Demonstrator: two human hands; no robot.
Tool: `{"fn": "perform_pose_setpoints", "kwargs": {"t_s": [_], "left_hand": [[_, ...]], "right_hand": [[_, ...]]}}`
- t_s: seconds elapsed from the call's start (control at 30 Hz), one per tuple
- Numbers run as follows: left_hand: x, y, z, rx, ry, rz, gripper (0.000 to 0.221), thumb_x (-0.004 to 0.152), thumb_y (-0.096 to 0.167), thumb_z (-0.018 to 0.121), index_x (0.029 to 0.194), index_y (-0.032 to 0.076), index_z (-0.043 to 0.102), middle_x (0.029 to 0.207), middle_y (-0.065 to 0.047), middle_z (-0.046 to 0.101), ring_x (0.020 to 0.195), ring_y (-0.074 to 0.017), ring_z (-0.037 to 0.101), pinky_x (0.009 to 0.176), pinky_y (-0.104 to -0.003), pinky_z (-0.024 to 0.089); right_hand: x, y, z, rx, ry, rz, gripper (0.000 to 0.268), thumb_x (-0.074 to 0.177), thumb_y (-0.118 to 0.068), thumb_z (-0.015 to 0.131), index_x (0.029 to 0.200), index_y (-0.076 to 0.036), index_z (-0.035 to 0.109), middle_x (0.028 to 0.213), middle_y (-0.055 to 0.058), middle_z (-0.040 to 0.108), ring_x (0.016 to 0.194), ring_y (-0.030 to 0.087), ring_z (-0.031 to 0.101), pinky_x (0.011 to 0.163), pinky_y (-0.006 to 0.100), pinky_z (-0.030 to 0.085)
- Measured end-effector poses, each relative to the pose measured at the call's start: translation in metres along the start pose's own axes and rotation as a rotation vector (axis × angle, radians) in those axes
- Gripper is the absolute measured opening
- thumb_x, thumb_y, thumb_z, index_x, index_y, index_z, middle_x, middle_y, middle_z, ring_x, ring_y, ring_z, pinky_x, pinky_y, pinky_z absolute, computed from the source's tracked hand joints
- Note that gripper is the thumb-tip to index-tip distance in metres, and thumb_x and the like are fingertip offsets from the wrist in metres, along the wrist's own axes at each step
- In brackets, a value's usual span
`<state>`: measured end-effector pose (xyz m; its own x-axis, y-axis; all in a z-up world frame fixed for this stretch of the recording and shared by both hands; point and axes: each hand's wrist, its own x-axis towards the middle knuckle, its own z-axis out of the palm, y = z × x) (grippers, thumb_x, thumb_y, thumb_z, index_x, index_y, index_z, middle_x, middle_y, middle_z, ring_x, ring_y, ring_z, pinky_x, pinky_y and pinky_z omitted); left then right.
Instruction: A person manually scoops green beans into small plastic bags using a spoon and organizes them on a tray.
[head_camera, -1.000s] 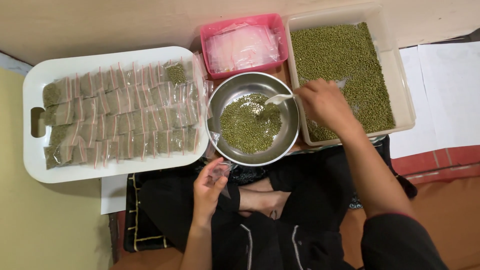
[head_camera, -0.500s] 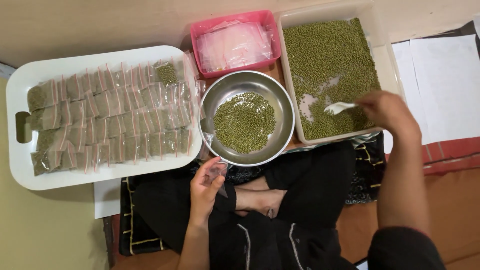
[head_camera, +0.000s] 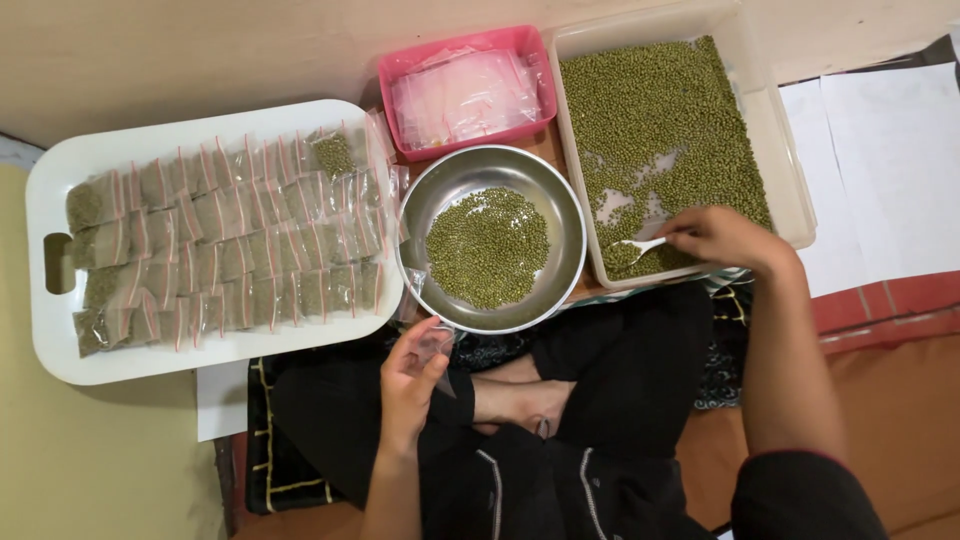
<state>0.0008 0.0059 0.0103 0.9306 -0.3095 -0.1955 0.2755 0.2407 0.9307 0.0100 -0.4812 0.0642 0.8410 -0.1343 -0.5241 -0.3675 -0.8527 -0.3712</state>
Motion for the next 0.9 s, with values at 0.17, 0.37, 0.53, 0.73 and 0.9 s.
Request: {"fn": "perform_pose_setpoints", "kwargs": {"t_s": [0.17,0.37,0.53,0.73,0.9], "left_hand": [[0.000,-0.005,0.002,-0.034,-0.012,0.014,0.057,0.083,0.010,0.077,0.136,-0.002,0.059,0.117,-0.015,0.069,0.106,-0.0224,0.067,0.100,-0.033,0.052],[0.001,-0.004,0.004,-0.027,-0.025,0.022,0.057,0.084,0.011,0.077,0.136,-0.002,0.059,0.117,-0.015,0.069,0.104,-0.0220,0.067,0.099,-0.032,0.052],[0.001,-0.003,0.005,-0.015,-0.022,0.012,0.059,0.083,0.014,0.078,0.136,-0.003,0.058,0.117,-0.015,0.069,0.104,-0.0231,0.068,0.099,-0.033,0.053],[0.000,-0.010,0.009,0.063,0.094,0.088,0.061,0.079,0.026,0.085,0.132,0.001,0.067,0.109,-0.018,0.075,0.101,-0.0191,0.070,0.091,-0.033,0.057],[-0.002,-0.007,0.005,0.072,0.106,0.082,0.061,0.080,0.027,0.084,0.132,0.001,0.067,0.109,-0.018,0.075,0.101,-0.0200,0.069,0.091,-0.034,0.057]], "right_hand": [[-0.002,0.008,-0.005,0.000,0.024,0.033,0.033,0.094,-0.015,0.065,0.124,-0.010,0.076,0.107,0.010,0.082,0.081,0.025,0.078,0.078,0.034,0.062],[-0.011,-0.003,-0.020,-0.007,0.042,0.069,0.031,0.097,-0.015,0.064,0.125,-0.011,0.077,0.094,0.013,0.082,0.061,0.021,0.068,0.060,0.031,0.056],[-0.022,-0.044,-0.038,-0.014,0.108,-0.009,0.027,0.096,-0.009,0.065,0.119,-0.006,0.078,0.091,0.014,0.081,0.052,0.019,0.062,0.047,0.026,0.048],[0.001,-0.085,-0.014,-0.129,0.107,-0.263,0.025,0.096,-0.024,0.066,0.111,-0.012,0.082,0.104,0.011,0.080,0.095,0.031,0.075,0.088,0.043,0.057],[0.016,-0.103,0.029,-0.506,0.454,-0.615,0.016,0.096,-0.029,0.069,0.105,-0.021,0.078,0.105,0.000,0.075,0.105,0.021,0.069,0.085,0.036,0.048]]}}
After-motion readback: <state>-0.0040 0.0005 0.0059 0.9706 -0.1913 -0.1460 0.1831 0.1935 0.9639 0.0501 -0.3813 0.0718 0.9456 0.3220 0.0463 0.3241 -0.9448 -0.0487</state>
